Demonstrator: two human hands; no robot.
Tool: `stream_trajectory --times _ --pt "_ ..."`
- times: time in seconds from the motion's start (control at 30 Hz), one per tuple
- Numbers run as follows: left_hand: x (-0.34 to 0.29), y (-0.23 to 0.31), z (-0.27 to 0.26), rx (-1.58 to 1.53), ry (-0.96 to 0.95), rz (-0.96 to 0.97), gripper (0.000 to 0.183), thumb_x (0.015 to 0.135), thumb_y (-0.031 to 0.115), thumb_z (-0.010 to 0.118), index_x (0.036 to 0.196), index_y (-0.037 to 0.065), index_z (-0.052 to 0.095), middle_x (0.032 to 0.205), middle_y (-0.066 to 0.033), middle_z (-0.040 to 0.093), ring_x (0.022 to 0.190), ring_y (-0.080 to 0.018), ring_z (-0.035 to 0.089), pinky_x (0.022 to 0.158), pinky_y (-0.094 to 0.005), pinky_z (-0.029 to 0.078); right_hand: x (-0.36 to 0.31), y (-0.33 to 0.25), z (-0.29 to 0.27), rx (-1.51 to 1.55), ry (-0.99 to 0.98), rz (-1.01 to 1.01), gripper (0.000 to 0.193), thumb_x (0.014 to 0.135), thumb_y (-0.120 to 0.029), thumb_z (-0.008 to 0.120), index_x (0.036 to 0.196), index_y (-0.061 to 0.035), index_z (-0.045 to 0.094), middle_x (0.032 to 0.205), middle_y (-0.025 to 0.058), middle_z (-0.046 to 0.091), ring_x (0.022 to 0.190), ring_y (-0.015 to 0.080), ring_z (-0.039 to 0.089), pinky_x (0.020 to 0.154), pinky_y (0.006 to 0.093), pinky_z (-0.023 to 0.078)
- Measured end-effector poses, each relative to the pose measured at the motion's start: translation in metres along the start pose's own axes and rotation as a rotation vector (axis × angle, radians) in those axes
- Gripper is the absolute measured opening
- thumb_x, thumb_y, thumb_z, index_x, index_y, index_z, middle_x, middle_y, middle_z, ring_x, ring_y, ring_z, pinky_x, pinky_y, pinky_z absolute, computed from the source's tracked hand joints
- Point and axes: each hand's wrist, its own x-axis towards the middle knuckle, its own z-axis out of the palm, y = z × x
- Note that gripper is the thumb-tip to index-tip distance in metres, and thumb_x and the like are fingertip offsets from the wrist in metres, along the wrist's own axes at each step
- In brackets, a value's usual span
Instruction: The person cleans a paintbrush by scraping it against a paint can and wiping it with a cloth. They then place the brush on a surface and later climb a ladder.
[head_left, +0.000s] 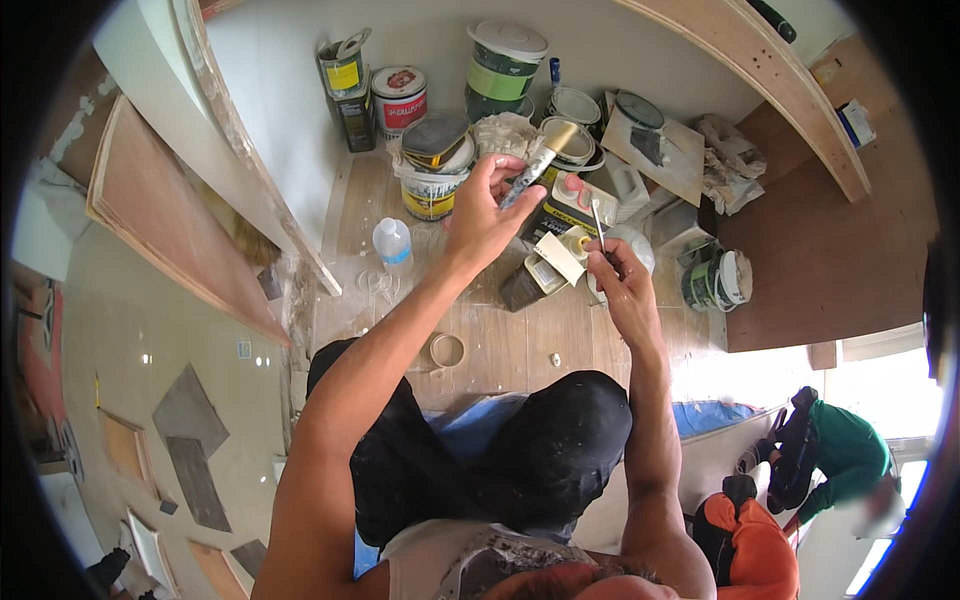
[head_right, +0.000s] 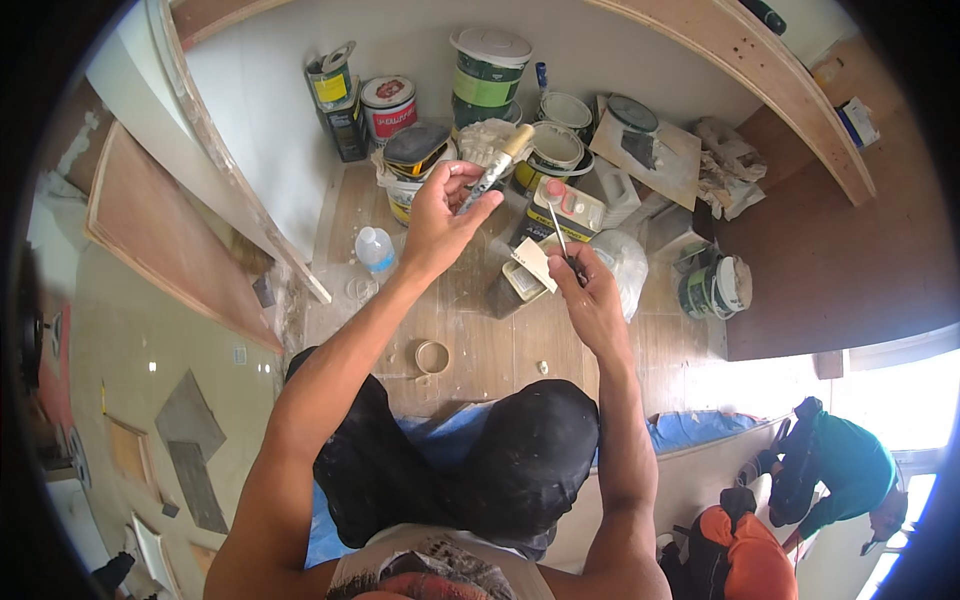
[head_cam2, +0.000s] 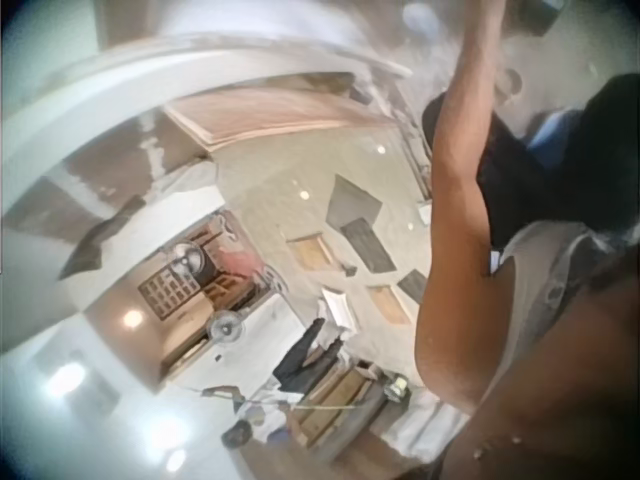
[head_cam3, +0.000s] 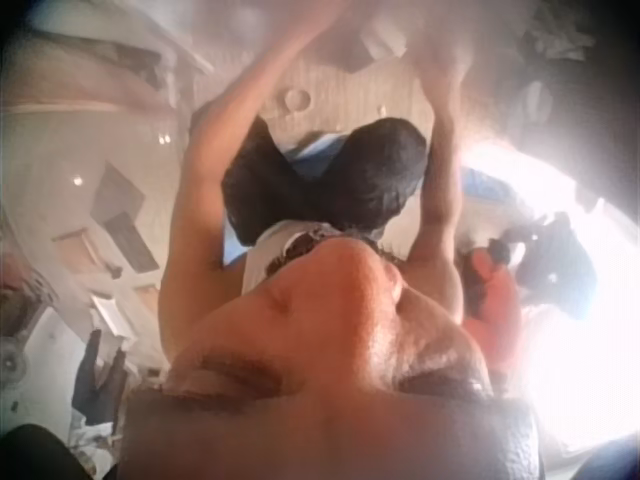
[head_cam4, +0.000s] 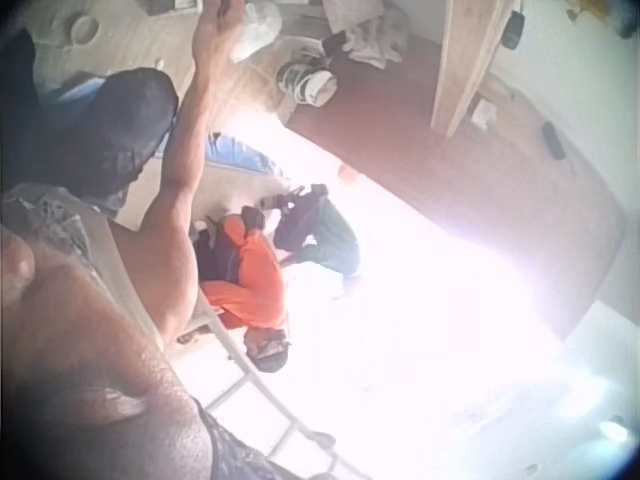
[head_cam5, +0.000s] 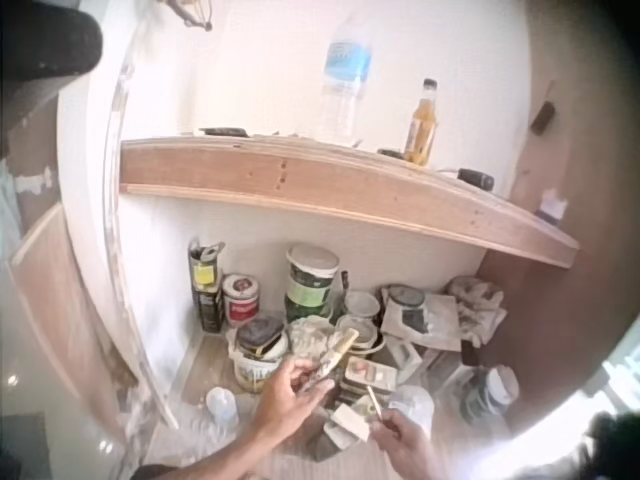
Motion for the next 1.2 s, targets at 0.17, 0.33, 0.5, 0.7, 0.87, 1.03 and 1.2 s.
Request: stream_trajectory --times 0.17,0.33,0.5,0.7,0.87,1.03,1.2 --pt "0.008 0.004 -0.008 -0.385 -0.04 -0.22 0.03 0.099 0.024 0.062 0.118 0.001 0.055 0.112 -0.0117 0.07 0.084 -0.0143 0.07 0.064 -0.0225 0.048 0.008 -0.007 0.011 0.049 0.054 -0.041 0.021 0.098 -0.021 0.062 0.11 -0.0032 0.063 0.087 -0.0031 0.059 0.079 0.0055 0.047 0.072 0.0235 0.041" --pt "0.013 -0.002 -0.019 -0.684 -0.077 -0.371 0.028 0.1 0.026 0.059 0.115 0.003 0.056 0.118 -0.0143 0.069 0.088 -0.0155 0.07 0.062 -0.0225 0.048 -0.002 0.0 0.026 -0.03 -0.004 -0.023 0.023 0.099 -0.019 0.061 0.115 -0.0037 0.063 0.087 -0.0011 0.06 0.081 0.006 0.05 0.073 0.0238 0.042" --pt "0.013 -0.003 -0.026 -0.652 -0.091 -0.359 0.03 0.099 0.027 0.061 0.119 0.005 0.059 0.119 -0.0118 0.069 0.089 -0.0137 0.068 0.064 -0.0224 0.049 -0.009 -0.012 0.033 0.1 -0.144 0.076 0.031 0.099 -0.02 0.06 0.125 -0.0021 0.061 0.084 -0.0008 0.059 0.078 0.0072 0.051 0.072 0.0243 0.044" --pt "0.013 0.009 -0.027 -0.744 -0.05 -0.433 0.032 0.096 0.023 0.064 0.123 0.006 0.057 0.118 -0.0112 0.068 0.099 -0.017 0.067 0.073 -0.025 0.052 -0.004 0.008 0.029 -0.045 0.025 -0.006 0.031 0.099 -0.022 0.061 0.122 -0.0014 0.061 0.082 -0.0032 0.057 0.074 0.006 0.048 0.067 0.0226 0.042" --pt "0.015 -0.004 -0.028 -0.966 0.068 -0.593 0.032 0.093 0.023 0.069 0.12 0.009 0.058 0.11 -0.0064 0.067 0.107 -0.0182 0.063 0.079 -0.0291 0.054 -0.004 0.005 0.027 -0.115 0.006 0.08 0.028 0.097 -0.026 0.065 0.111 -0.0014 0.065 0.075 -0.0049 0.054 0.07 0.0063 0.047 0.063 0.0229 0.04" --pt "0.009 -0.021 -0.024 -0.915 -0.014 -0.679 0.027 0.091 0.028 0.073 0.111 0.014 0.061 0.108 0.0012 0.065 0.099 -0.0119 0.061 0.083 -0.0289 0.048 -0.006 -0.003 0.032 -0.074 -0.025 0.032 0.033 0.096 -0.033 0.067 0.107 -0.002 0.066 0.073 -0.0025 0.058 0.069 0.0066 0.051 0.063 0.0239 0.041" --pt "0.003 -0.017 -0.01 -0.705 -0.026 -0.698 0.029 0.089 0.032 0.076 0.108 0.015 0.062 0.105 0.004 0.065 0.095 -0.0083 0.059 0.079 -0.0265 0.044 -0.001 -0.001 0.039 0.076 0.098 -0.047 0.039 0.097 -0.037 0.065 0.1 0.0017 0.064 0.076 0.0019 0.064 0.07 0.0076 0.052 0.065 0.0253 0.042"
